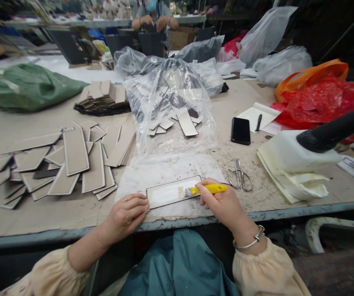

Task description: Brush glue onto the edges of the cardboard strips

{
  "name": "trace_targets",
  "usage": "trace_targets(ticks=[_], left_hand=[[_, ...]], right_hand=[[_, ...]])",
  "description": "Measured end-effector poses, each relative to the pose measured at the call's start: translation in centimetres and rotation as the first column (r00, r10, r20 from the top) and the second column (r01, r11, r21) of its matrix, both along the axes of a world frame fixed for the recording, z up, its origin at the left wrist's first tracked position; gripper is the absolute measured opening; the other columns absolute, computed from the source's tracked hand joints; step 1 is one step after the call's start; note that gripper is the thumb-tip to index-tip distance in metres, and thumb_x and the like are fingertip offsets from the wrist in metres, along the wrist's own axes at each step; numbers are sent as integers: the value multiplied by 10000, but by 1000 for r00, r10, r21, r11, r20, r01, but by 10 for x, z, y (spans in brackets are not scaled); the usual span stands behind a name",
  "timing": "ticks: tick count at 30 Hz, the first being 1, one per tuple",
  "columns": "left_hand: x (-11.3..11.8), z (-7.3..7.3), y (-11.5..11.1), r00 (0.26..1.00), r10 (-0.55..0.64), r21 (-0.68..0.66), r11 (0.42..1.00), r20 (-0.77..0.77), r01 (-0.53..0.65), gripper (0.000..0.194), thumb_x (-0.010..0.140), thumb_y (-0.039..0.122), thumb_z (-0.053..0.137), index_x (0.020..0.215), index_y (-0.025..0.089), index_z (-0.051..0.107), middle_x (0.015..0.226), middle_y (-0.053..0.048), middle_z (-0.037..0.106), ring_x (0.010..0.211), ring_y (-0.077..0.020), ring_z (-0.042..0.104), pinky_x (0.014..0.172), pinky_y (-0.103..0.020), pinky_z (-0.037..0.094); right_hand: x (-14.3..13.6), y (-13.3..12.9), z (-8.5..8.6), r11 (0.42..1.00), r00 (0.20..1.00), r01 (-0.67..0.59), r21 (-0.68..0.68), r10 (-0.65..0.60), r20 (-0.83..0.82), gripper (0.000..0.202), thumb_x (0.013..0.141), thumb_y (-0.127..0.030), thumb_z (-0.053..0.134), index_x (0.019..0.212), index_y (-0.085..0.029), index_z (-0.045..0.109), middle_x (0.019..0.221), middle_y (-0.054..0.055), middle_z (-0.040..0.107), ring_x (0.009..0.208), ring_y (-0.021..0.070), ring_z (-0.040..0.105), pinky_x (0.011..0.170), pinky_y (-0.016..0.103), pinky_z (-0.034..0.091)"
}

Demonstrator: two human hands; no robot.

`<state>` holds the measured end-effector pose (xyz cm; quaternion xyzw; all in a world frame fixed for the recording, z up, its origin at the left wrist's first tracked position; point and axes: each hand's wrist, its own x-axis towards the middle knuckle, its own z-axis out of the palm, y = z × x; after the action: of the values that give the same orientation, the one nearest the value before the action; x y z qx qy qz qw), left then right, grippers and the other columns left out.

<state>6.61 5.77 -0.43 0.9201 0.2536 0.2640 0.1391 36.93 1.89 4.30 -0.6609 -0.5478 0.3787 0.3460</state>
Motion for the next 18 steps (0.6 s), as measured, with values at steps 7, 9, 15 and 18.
trace_targets(ticks=[7,9,15,18], left_hand=[[0,-2,0,1000,2,-27,1000,4,-1,143,862,89,558,949,169,638,924,-48,675,971,-176,598,932,-355,520],[0,-2,0,1000,3,-33,999,6,-3,139,866,93,549,937,170,641,910,-49,673,965,-174,602,933,-356,521],[-1,-3,0,1000,10,-34,999,10,-10,138,857,96,553,916,176,648,918,-51,674,986,-184,607,927,-354,527],[0,-3,0,1000,14,-32,999,16,-13,152,858,98,551,942,174,651,922,-58,674,987,-186,607,925,-355,529]], right_hand=[[26,-8,1,990,980,127,58,-134,145,300,883,-475,536,820,-192,611,524,-36,580,450,114,556,476,218,457],[28,-10,2,985,972,152,78,-164,170,304,881,-481,536,815,-192,605,513,-36,567,440,120,547,463,228,448],[25,-16,14,961,960,193,197,-226,164,281,894,-463,535,818,-199,594,529,-30,551,462,125,523,475,246,426],[20,-13,14,960,967,188,210,-218,130,268,900,-451,536,825,-200,593,542,-28,557,470,127,522,484,252,429]])
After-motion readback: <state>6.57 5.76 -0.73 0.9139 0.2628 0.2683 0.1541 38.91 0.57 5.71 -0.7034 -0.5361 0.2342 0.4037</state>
